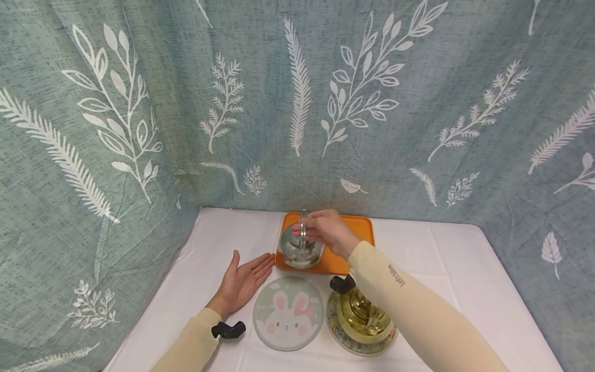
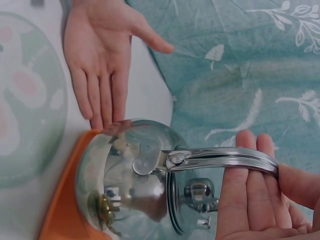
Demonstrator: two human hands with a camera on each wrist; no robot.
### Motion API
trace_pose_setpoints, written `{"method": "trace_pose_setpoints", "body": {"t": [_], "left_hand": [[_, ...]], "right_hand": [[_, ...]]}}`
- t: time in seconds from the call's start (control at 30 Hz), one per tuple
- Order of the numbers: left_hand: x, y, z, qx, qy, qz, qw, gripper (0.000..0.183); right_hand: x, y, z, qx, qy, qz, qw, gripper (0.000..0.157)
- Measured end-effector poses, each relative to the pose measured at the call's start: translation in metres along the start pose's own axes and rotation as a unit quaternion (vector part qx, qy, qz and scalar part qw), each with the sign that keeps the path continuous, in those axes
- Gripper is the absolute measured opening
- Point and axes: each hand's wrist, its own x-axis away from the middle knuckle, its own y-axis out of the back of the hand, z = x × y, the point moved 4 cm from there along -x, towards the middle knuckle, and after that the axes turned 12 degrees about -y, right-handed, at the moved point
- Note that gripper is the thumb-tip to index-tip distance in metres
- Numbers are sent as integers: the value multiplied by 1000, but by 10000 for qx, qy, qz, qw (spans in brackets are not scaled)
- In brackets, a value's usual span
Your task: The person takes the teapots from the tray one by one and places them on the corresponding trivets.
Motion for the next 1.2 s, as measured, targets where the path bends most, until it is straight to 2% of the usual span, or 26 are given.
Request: {"method": "trace_pose_setpoints", "body": {"t": [0.17, 0.63, 0.87, 1.2], "left_hand": [[1, 1, 1, -8, -8, 25, 10000, 106], [1, 1, 1, -11, 36, -8, 10000, 106], [0, 3, 1, -59, 17, 64, 10000, 106], [-1, 3, 1, -15, -19, 90, 10000, 107]], "right_hand": [[1, -2, -3, -21, 33, 82, 10000, 47], [11, -4, -5, 52, 91, 155, 9998, 51], [15, -8, -7, 61, 172, 281, 9994, 40], [24, -11, -16, -78, 274, 417, 9987, 41]]}}
